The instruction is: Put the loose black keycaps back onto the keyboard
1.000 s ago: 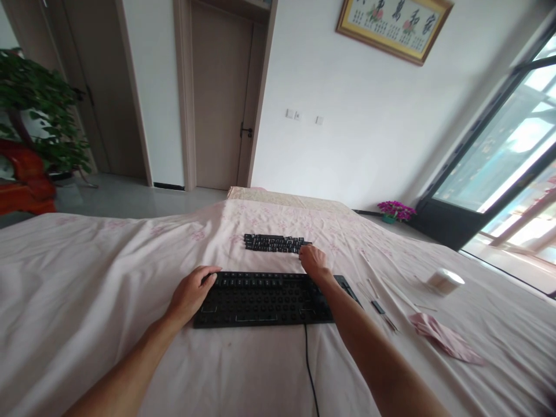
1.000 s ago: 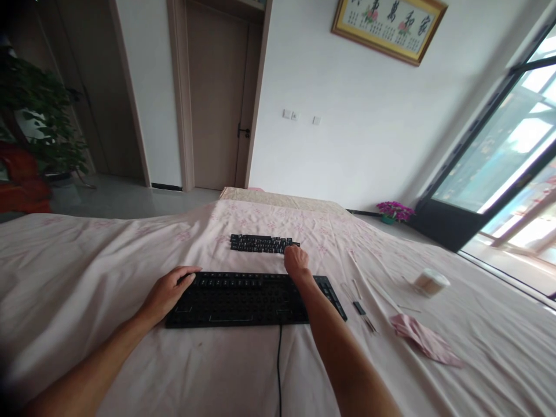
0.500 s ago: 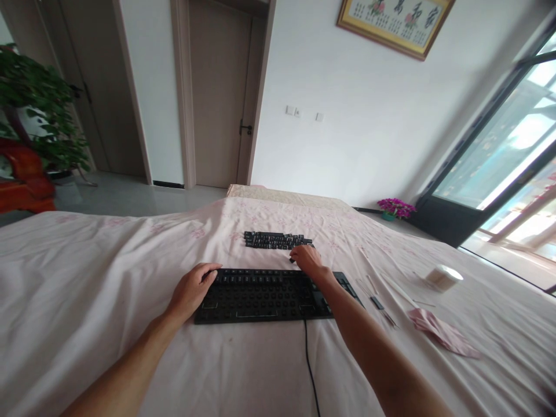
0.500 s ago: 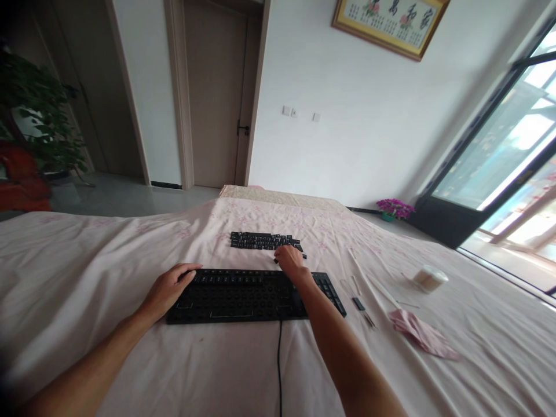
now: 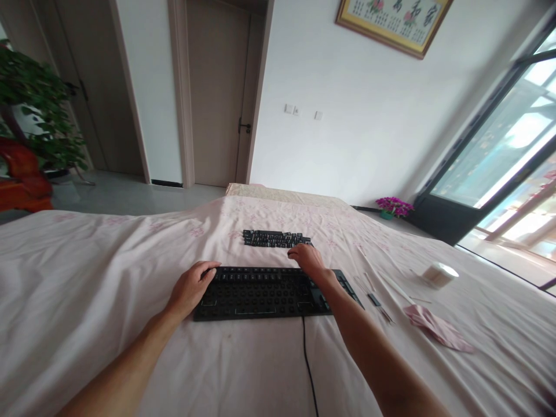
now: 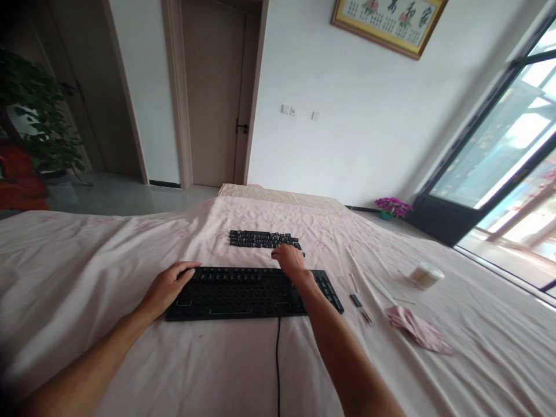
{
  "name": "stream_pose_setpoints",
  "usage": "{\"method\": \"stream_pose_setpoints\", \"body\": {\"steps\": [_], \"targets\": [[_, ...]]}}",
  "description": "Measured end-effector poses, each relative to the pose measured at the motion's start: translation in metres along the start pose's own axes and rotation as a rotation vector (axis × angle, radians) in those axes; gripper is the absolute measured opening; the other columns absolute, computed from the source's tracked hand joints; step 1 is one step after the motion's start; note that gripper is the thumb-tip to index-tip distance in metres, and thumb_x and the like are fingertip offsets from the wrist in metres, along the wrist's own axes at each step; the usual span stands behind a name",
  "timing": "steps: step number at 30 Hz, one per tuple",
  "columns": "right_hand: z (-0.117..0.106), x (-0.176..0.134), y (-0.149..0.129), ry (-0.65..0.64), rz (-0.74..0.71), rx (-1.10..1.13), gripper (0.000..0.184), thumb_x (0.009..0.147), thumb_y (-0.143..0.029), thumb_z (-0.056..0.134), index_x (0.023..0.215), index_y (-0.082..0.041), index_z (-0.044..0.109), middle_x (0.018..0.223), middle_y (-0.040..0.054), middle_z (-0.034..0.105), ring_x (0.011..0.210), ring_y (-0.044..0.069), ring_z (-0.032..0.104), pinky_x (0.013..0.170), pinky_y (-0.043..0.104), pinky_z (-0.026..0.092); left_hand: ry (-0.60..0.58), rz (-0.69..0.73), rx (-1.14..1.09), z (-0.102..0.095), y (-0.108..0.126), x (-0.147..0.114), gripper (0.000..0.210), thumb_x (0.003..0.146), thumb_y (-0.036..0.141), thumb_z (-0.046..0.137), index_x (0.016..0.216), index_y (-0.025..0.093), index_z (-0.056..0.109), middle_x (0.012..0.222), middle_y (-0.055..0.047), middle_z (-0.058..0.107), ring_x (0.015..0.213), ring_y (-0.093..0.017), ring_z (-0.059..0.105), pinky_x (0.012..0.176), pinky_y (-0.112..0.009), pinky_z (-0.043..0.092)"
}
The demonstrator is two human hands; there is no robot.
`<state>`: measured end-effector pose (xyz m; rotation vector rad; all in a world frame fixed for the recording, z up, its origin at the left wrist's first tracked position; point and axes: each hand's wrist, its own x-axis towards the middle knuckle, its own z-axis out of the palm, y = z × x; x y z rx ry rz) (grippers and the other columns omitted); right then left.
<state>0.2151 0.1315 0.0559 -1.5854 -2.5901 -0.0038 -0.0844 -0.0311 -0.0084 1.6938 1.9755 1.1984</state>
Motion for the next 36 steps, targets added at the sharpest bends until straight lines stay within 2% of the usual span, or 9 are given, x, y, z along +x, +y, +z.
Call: {"method": "stream_pose_setpoints", "body": {"steps": [5,10,16,23,31,36], "targets": [[-0.007,-0.040,-0.010,0.140,-0.140,0.186,0.026,0.090,-0.035,0.050,0.106,-0.027,0.069,0.102,0.0003,0.067,0.092,0.015,0.060,0.079,0.022,0.039,-0.005,-0.006,0.008,0.000,0.000,0.000,0.038,0.085,0.040,0.040,0.111,0.026,0.064,0.116,0.000,0.066,0.108,-0.019,0.059,0.096,-0.029,0.043],[-0.003,-0.069,-0.019,0.114,-0.201,0.150,0.025,0.091,-0.034,0.049,0.103,-0.027,0.069,0.098,0.0011,0.066,0.090,0.014,0.060,0.076,0.022,0.038,-0.004,-0.005,0.011,0.000,0.001,-0.001,0.038,0.084,0.040,0.040,0.108,0.025,0.065,0.115,0.000,0.066,0.109,-0.019,0.058,0.097,-0.029,0.043],[-0.001,-0.072,-0.025,0.095,-0.201,0.002,0.023,0.092,-0.034,0.050,0.101,-0.027,0.070,0.093,0.0040,0.067,0.088,0.017,0.059,0.077,0.025,0.034,0.000,-0.011,-0.003,0.001,0.000,0.000,0.037,0.084,0.039,0.040,0.107,0.025,0.065,0.114,0.000,0.066,0.108,-0.018,0.059,0.096,-0.029,0.043],[0.000,-0.074,-0.030,0.086,-0.237,-0.106,0.023,0.093,-0.034,0.048,0.089,-0.027,0.069,0.088,0.0020,0.065,0.086,0.016,0.057,0.075,0.026,0.031,-0.005,-0.015,-0.004,0.000,0.001,-0.001,0.037,0.084,0.040,0.041,0.108,0.025,0.065,0.115,0.000,0.065,0.108,-0.018,0.059,0.096,-0.029,0.043],[0.002,-0.076,-0.033,0.113,-0.245,-0.162,0.022,0.093,-0.032,0.047,0.085,-0.026,0.067,0.087,0.0009,0.063,0.082,0.015,0.056,0.071,0.028,0.029,-0.009,-0.013,0.007,0.000,0.001,-0.001,0.037,0.085,0.039,0.040,0.108,0.025,0.064,0.115,0.000,0.065,0.109,-0.018,0.058,0.097,-0.029,0.042],[0.000,-0.078,-0.037,0.091,-0.243,-0.201,0.023,0.093,-0.029,0.046,0.084,-0.023,0.066,0.089,0.0034,0.063,0.082,0.015,0.056,0.073,0.029,0.030,-0.008,-0.009,0.015,0.001,0.001,-0.001,0.037,0.085,0.039,0.039,0.108,0.024,0.064,0.116,0.000,0.065,0.110,-0.019,0.058,0.098,-0.029,0.042]]}}
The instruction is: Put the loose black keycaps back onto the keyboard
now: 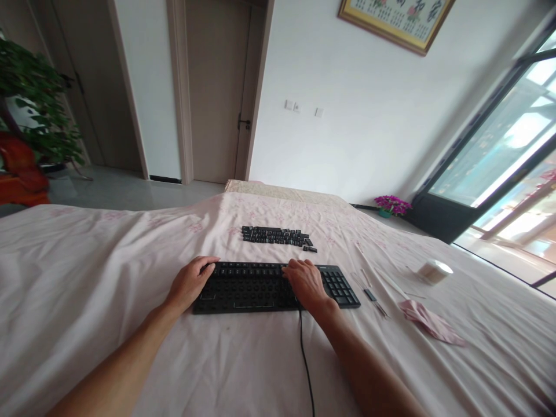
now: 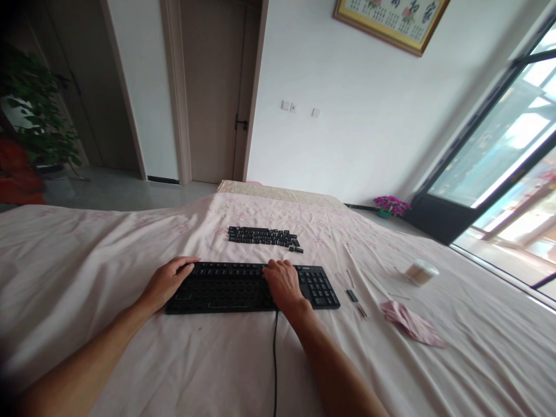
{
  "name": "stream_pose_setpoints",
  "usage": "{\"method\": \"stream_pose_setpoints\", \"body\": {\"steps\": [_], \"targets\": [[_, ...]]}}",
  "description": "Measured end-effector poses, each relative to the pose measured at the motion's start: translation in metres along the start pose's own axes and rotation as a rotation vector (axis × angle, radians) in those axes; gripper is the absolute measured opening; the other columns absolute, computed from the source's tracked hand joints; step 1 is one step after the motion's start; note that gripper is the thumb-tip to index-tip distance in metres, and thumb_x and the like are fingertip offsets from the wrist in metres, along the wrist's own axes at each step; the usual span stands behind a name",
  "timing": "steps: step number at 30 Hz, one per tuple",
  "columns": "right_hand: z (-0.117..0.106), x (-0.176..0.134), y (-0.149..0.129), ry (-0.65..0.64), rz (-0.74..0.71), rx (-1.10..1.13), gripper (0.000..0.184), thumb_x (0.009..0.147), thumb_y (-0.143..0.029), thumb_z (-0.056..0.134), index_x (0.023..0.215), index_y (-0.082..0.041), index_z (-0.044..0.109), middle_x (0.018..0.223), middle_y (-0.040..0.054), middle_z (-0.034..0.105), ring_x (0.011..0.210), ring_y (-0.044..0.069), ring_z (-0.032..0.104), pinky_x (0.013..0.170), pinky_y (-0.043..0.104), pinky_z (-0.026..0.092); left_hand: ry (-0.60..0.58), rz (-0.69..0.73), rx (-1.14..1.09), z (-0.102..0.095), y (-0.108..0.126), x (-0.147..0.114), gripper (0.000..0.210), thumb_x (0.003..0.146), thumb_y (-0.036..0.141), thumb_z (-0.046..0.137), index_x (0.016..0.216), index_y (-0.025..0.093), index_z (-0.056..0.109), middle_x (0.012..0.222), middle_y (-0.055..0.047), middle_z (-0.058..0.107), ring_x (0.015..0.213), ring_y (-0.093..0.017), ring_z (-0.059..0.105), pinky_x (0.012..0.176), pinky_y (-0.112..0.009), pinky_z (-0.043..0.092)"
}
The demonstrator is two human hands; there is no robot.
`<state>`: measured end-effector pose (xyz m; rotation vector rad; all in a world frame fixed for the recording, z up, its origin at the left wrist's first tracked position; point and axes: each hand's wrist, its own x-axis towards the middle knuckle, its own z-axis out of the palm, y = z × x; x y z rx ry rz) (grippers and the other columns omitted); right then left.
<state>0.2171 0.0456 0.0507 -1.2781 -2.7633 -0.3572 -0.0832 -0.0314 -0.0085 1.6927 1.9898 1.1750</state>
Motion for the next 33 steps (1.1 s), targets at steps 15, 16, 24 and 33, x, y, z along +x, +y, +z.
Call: {"method": "stream_pose_setpoints", "body": {"steps": [15,16,24,33], "targets": [[0.001,-0.003,-0.009,0.005,-0.010,-0.052,0.018,0.092,-0.020,0.045,0.090,-0.021,0.063,0.092,0.0051,0.062,0.086,0.016,0.056,0.077,0.029,0.032,0.000,0.006,0.005,0.000,0.000,0.000,0.037,0.085,0.038,0.040,0.110,0.025,0.064,0.115,0.000,0.065,0.109,-0.018,0.058,0.096,-0.028,0.043],[0.001,-0.004,-0.011,0.009,-0.012,-0.064,0.017,0.090,-0.017,0.046,0.092,-0.020,0.062,0.093,0.0058,0.062,0.086,0.017,0.056,0.078,0.030,0.033,0.002,0.008,0.006,0.000,-0.001,0.000,0.037,0.085,0.039,0.040,0.110,0.025,0.064,0.115,0.000,0.065,0.108,-0.018,0.059,0.096,-0.028,0.043],[0.000,-0.010,-0.026,-0.031,-0.007,-0.142,0.030,0.084,-0.005,0.042,0.107,-0.013,0.058,0.099,0.0134,0.060,0.090,0.023,0.053,0.082,0.035,0.034,-0.006,0.004,0.009,-0.001,0.000,0.000,0.038,0.085,0.038,0.039,0.110,0.024,0.064,0.116,0.000,0.065,0.110,-0.018,0.058,0.098,-0.028,0.042],[-0.007,-0.012,-0.018,-0.047,0.030,0.035,0.031,0.083,-0.009,0.044,0.106,-0.018,0.063,0.098,0.0095,0.063,0.092,0.020,0.054,0.081,0.030,0.033,-0.014,-0.005,0.013,-0.001,0.000,0.000,0.038,0.085,0.038,0.039,0.110,0.024,0.064,0.117,0.000,0.065,0.111,-0.018,0.058,0.098,-0.028,0.042]]}}
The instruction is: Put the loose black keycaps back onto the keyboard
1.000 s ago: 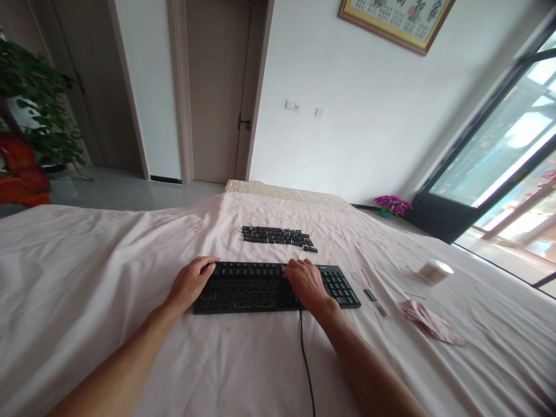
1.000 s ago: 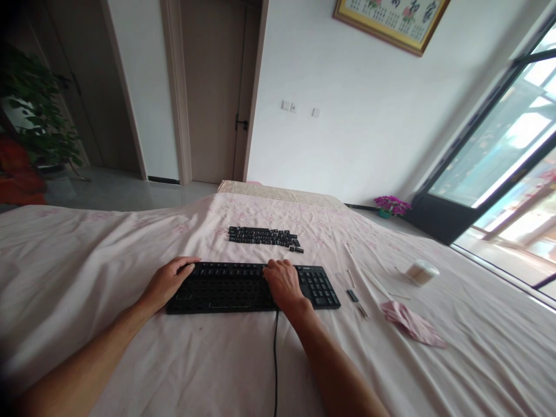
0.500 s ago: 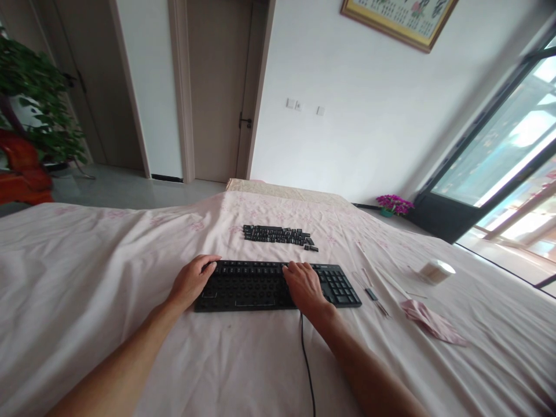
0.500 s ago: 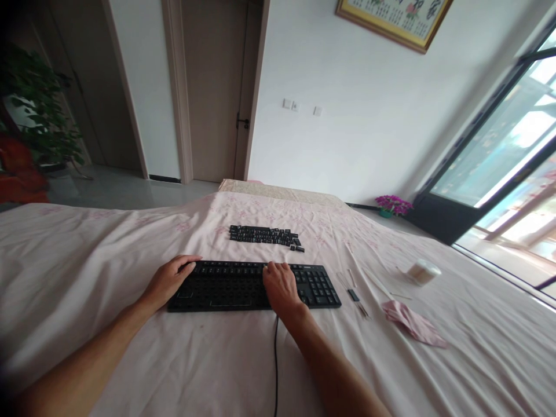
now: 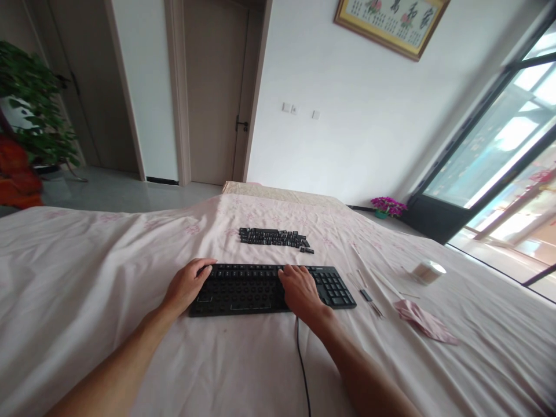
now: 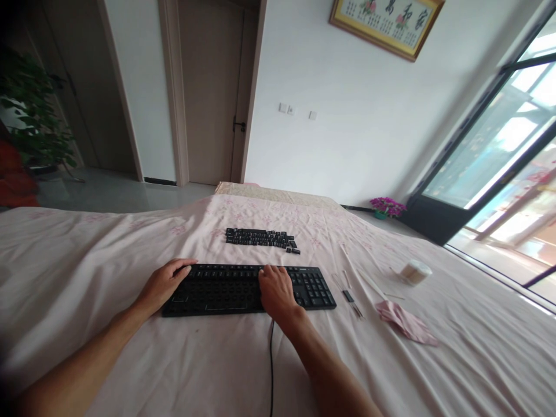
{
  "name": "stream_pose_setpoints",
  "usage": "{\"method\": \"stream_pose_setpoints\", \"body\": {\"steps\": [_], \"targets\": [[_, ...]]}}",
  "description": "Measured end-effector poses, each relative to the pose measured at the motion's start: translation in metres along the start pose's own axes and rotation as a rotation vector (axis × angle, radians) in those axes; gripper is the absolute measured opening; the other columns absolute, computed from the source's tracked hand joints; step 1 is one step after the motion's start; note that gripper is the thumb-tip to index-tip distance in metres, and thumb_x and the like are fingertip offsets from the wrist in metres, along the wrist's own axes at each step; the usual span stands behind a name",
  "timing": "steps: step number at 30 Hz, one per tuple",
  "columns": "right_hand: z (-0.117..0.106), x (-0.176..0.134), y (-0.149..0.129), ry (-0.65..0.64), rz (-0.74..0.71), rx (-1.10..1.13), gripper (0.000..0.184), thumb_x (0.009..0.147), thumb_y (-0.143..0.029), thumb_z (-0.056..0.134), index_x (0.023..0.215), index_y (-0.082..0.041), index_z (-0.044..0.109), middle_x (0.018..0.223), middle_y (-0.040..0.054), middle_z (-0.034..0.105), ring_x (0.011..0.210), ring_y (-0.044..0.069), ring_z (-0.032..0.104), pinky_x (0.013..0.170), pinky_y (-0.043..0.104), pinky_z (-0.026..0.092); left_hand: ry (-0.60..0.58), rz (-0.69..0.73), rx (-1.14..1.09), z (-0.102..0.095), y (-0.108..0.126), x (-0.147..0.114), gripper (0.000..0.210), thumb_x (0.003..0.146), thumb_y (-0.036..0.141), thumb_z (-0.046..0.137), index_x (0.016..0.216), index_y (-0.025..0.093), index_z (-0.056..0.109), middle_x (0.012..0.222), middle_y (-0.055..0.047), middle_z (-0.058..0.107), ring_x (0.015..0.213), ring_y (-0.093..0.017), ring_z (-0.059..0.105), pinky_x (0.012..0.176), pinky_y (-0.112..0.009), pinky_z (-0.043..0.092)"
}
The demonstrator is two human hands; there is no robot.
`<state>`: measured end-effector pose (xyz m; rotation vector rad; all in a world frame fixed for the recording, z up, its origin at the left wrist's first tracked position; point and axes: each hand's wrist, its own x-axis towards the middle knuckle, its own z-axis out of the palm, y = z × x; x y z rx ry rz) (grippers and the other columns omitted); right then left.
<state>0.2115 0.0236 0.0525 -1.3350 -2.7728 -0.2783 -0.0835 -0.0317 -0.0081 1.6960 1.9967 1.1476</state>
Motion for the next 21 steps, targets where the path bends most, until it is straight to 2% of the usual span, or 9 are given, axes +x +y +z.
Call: {"method": "stream_pose_setpoints", "body": {"steps": [4,7,9,11,15,21], "targets": [[0.001,0.002,0.033,0.030,0.093,0.175,0.035,0.091,-0.018,0.037,0.110,-0.027,0.065,0.099,0.0034,0.065,0.091,0.015,0.058,0.076,0.024,0.035,0.000,0.014,-0.011,0.002,-0.004,0.000,0.038,0.085,0.040,0.039,0.111,0.025,0.063,0.117,0.000,0.065,0.111,-0.018,0.058,0.097,-0.028,0.042],[0.006,0.012,0.069,0.132,0.293,0.205,0.036,0.091,-0.024,0.038,0.116,-0.030,0.063,0.111,0.0017,0.063,0.098,0.015,0.058,0.076,0.022,0.037,0.001,0.012,-0.012,0.003,-0.006,0.000,0.038,0.086,0.041,0.039,0.110,0.024,0.063,0.118,-0.001,0.065,0.111,-0.019,0.058,0.098,-0.029,0.042],[0.010,0.022,0.092,0.150,0.439,0.184,0.035,0.091,-0.026,0.040,0.116,-0.029,0.064,0.112,0.0028,0.063,0.099,0.017,0.058,0.074,0.023,0.038,0.001,0.006,-0.012,0.003,-0.005,0.000,0.038,0.086,0.041,0.039,0.109,0.024,0.064,0.117,-0.001,0.065,0.111,-0.019,0.058,0.098,-0.029,0.042],[0.014,0.032,0.111,0.147,0.509,0.146,0.033,0.091,-0.029,0.042,0.112,-0.029,0.067,0.112,0.0038,0.063,0.101,0.018,0.057,0.074,0.024,0.038,0.001,0.001,-0.013,0.002,-0.003,0.001,0.038,0.085,0.042,0.039,0.107,0.025,0.064,0.116,-0.001,0.065,0.111,-0.020,0.058,0.098,-0.030,0.043],[0.021,0.050,0.126,0.113,0.481,0.036,0.031,0.090,-0.029,0.044,0.108,-0.029,0.069,0.111,0.0055,0.063,0.104,0.019,0.054,0.077,0.024,0.038,-0.007,-0.007,-0.027,0.002,-0.002,0.001,0.038,0.085,0.042,0.039,0.108,0.025,0.064,0.117,-0.002,0.065,0.112,-0.021,0.057,0.099,-0.032,0.042],[0.026,0.072,0.117,0.087,0.403,-0.035,0.029,0.090,-0.026,0.044,0.092,-0.023,0.073,0.107,0.0095,0.061,0.102,0.020,0.050,0.080,0.027,0.036,0.008,0.002,-0.028,0.003,-0.005,0.001,0.037,0.084,0.041,0.040,0.107,0.025,0.065,0.117,-0.002,0.065,0.111,-0.021,0.058,0.099,-0.032,0.043]]}}
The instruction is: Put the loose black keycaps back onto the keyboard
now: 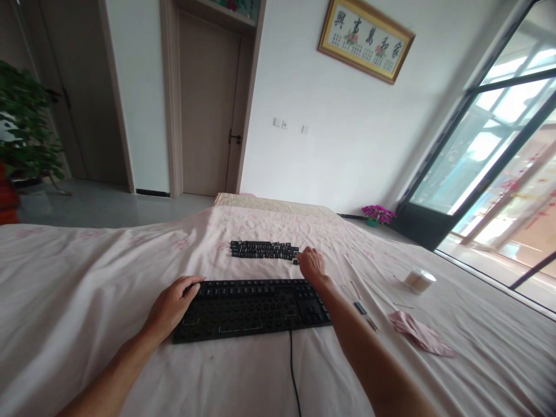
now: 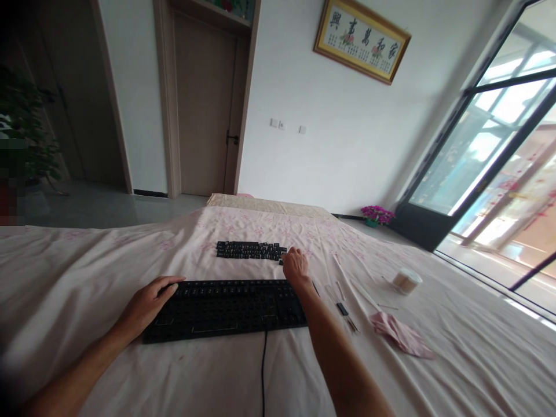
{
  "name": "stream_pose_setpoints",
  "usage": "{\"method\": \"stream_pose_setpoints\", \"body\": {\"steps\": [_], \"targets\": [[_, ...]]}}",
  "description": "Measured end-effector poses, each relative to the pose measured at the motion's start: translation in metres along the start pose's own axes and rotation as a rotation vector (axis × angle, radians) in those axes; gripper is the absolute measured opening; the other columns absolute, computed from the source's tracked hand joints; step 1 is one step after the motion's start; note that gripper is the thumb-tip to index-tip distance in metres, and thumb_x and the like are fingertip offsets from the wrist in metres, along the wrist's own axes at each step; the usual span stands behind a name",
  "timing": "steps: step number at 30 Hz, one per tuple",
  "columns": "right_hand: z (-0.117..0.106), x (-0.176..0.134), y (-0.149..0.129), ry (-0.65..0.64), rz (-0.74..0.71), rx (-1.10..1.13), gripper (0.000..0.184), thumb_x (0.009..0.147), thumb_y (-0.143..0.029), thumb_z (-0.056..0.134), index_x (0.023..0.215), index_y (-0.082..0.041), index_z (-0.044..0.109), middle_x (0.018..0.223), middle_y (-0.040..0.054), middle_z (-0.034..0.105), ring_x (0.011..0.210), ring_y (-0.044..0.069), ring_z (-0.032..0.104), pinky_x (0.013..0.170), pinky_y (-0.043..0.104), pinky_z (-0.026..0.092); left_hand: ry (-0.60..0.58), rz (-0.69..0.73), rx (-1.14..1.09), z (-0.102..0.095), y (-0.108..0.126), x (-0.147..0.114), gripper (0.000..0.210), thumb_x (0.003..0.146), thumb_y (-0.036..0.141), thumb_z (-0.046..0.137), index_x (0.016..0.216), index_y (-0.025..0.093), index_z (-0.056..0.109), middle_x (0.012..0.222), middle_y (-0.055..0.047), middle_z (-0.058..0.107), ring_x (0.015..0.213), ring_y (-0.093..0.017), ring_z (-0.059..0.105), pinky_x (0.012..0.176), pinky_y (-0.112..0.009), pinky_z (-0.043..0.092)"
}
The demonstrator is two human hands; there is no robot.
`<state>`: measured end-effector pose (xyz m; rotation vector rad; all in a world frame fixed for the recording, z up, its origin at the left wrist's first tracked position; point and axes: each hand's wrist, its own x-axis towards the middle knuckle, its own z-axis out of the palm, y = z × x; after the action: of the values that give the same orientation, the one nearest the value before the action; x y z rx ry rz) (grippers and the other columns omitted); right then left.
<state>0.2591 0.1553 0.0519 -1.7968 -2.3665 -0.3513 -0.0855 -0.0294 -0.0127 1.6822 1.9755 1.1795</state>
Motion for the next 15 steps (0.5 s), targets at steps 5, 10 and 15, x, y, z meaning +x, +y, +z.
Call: {"method": "stream_pose_setpoints", "body": {"steps": [5,10,15], "targets": [[0.006,0.008,-0.007,-0.019,-0.028,-0.016,0.025,0.087,-0.023,0.049,0.084,-0.020,0.073,0.105,0.0117,0.061,0.102,0.022,0.048,0.085,0.031,0.034,0.005,-0.003,-0.004,-0.002,0.005,-0.001,0.036,0.084,0.040,0.041,0.107,0.026,0.065,0.116,0.000,0.066,0.110,-0.019,0.059,0.097,-0.030,0.044],[0.008,0.011,-0.008,-0.052,-0.018,0.022,0.019,0.084,-0.023,0.053,0.089,-0.020,0.072,0.105,0.0094,0.062,0.102,0.019,0.052,0.085,0.029,0.032,-0.022,-0.021,-0.016,-0.003,0.006,-0.001,0.038,0.085,0.040,0.040,0.110,0.024,0.064,0.117,-0.002,0.065,0.111,-0.020,0.058,0.099,-0.032,0.042],[0.007,0.007,-0.015,-0.138,-0.017,0.108,0.017,0.082,-0.028,0.056,0.090,-0.026,0.071,0.099,0.0020,0.067,0.091,0.016,0.059,0.073,0.025,0.035,-0.015,-0.007,-0.018,-0.002,0.004,0.000,0.039,0.085,0.041,0.040,0.112,0.025,0.063,0.116,-0.002,0.065,0.110,-0.020,0.058,0.098,-0.032,0.043]]}}
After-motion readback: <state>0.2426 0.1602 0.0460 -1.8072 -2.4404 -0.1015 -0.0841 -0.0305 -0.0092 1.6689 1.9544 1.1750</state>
